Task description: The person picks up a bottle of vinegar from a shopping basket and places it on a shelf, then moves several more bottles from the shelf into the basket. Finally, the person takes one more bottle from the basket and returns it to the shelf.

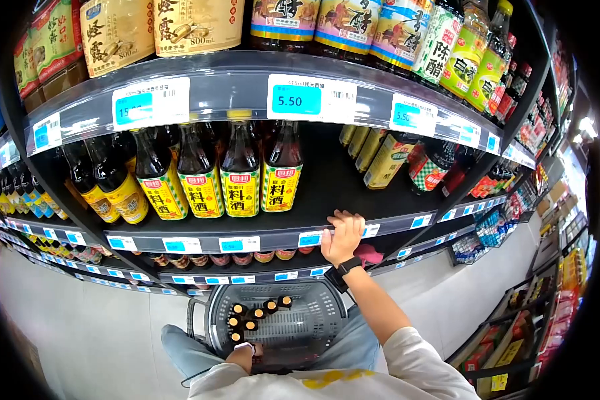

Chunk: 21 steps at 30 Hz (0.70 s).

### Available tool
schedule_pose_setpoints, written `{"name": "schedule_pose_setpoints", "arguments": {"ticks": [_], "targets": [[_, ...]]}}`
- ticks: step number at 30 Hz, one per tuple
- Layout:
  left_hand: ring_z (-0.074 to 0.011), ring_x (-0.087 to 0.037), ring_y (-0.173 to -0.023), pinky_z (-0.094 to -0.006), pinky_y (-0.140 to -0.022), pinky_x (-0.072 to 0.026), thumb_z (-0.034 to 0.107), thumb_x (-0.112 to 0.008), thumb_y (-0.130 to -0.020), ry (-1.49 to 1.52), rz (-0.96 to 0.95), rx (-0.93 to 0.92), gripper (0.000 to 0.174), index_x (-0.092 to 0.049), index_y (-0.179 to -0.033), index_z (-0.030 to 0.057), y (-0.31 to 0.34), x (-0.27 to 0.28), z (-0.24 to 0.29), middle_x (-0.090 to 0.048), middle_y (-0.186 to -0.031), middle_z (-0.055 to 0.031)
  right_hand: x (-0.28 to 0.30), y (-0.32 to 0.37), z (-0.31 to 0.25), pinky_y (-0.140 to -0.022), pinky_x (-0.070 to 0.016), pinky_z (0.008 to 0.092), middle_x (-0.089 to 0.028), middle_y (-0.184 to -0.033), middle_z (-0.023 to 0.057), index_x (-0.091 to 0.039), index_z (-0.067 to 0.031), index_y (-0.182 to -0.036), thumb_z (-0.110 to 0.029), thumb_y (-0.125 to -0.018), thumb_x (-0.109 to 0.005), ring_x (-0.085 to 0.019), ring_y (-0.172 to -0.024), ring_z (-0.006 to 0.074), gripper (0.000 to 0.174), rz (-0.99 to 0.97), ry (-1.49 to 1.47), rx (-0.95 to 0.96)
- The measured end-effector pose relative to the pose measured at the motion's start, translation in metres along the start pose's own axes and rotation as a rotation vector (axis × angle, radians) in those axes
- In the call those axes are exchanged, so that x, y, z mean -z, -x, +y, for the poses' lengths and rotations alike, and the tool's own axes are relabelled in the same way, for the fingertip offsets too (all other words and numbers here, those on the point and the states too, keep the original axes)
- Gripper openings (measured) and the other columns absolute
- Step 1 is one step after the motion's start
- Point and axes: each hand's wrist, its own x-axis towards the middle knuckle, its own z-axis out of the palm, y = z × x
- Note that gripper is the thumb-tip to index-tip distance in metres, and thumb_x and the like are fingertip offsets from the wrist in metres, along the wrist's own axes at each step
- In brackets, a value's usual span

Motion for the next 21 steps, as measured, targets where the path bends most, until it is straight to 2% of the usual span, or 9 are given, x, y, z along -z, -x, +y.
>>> {"name": "schedule_pose_setpoints", "arguments": {"ticks": [4, 7, 12, 13, 16, 17, 18, 21], "targets": [[-0.0316, -0.064, -0.095, -0.0433, -0.085, -0.0492, 0.03, -0.057, -0.08, -0.013, -0.025, -0.017, 0.031, -0.068, -0.101, 0.0105, -0.011, 0.001, -0.007, -0.068, -0.099, -0.0144, -0.001, 0.0, 0.001, -0.095, -0.0329, 0.0478, -0.059, -0.103, 0.0113, -0.059, -0.0072, -0.096, -0.028, -0.079, -0.054, -0.052, -0.1, 0.0308, 0.027, 0.012, -0.001, 0.004], [-0.0313, -0.064, -0.094, -0.0434, -0.084, -0.0491, 0.031, -0.057, -0.081, -0.025, -0.046, -0.04, 0.031, -0.068, -0.102, 0.0108, -0.021, -0.001, -0.012, -0.068, -0.098, -0.0141, -0.001, 0.001, 0.001, -0.096, -0.0331, 0.0476, -0.059, -0.106, 0.0102, -0.059, -0.0086, -0.097, -0.028, -0.077, -0.057, -0.052, -0.102, 0.0295, 0.028, 0.008, 0.001, -0.001], [-0.0309, -0.064, -0.092, -0.0437, -0.082, -0.049, 0.031, -0.057, -0.081, -0.076, -0.034, -0.154, 0.031, -0.067, -0.102, 0.0114, -0.055, -0.003, -0.027, -0.069, -0.096, -0.0135, -0.001, 0.002, 0.001, -0.096, -0.0331, 0.0471, -0.059, -0.106, 0.0102, -0.059, -0.0089, -0.098, -0.028, -0.076, -0.058, -0.052, -0.102, 0.0289, 0.028, 0.007, 0.0, 0.001], [-0.0317, -0.064, -0.089, -0.042, -0.08, -0.0487, 0.035, -0.058, -0.08, 0.078, 0.004, -0.154, 0.032, -0.068, -0.096, 0.0094, -0.039, 0.011, -0.022, -0.068, -0.093, -0.0138, -0.001, 0.002, 0.001, -0.096, -0.0331, 0.0471, -0.059, -0.106, 0.0102, -0.059, -0.0089, -0.098, -0.028, -0.076, -0.058, -0.052, -0.102, 0.0289, 0.028, 0.013, -0.004, -0.001], [-0.0312, -0.064, -0.087, -0.0421, -0.078, -0.0484, 0.036, -0.058, -0.079, 0.093, -0.022, -0.178, 0.032, -0.068, -0.096, 0.0105, -0.025, 0.037, -0.009, -0.068, -0.093, -0.0141, 0.001, 0.0, 0.0, -0.096, -0.0337, 0.0469, -0.059, -0.105, 0.0107, -0.059, -0.0084, -0.098, -0.028, -0.076, -0.059, -0.052, -0.101, 0.0292, 0.029, 0.008, -0.017, -0.003], [-0.0308, -0.065, -0.087, -0.0418, -0.075, -0.0493, 0.036, -0.057, -0.076, 0.07, 0.009, -0.186, 0.029, -0.069, -0.092, 0.0159, -0.007, 0.05, 0.006, -0.069, -0.09, -0.0118, 0.001, -0.001, 0.0, -0.096, -0.0337, 0.048, -0.059, -0.104, 0.0112, -0.059, -0.0077, -0.096, -0.028, -0.078, -0.057, -0.052, -0.101, 0.0303, 0.027, 0.01, -0.036, -0.006], [-0.0308, -0.065, -0.087, -0.0418, -0.075, -0.0493, 0.036, -0.057, -0.076, 0.067, 0.014, -0.179, 0.029, -0.069, -0.092, 0.0159, 0.015, 0.06, 0.022, -0.069, -0.09, -0.0118, 0.002, -0.002, -0.001, -0.095, -0.0337, 0.0491, -0.059, -0.103, 0.0118, -0.059, -0.0071, -0.095, -0.028, -0.079, -0.056, -0.052, -0.101, 0.0315, 0.027, 0.011, -0.055, -0.008], [-0.0332, -0.064, -0.084, -0.0431, -0.074, -0.0494, 0.035, -0.056, -0.075, 0.011, 0.211, -0.173, 0.022, -0.068, -0.086, 0.02, 0.072, 0.085, 0.065, -0.068, -0.087, -0.011, 0.004, -0.003, -0.002, -0.095, -0.0343, 0.0493, -0.059, -0.102, 0.0119, -0.059, -0.0066, -0.095, -0.028, -0.078, -0.058, -0.052, -0.101, 0.0317, 0.027, 0.013, -0.07, -0.009]]}}
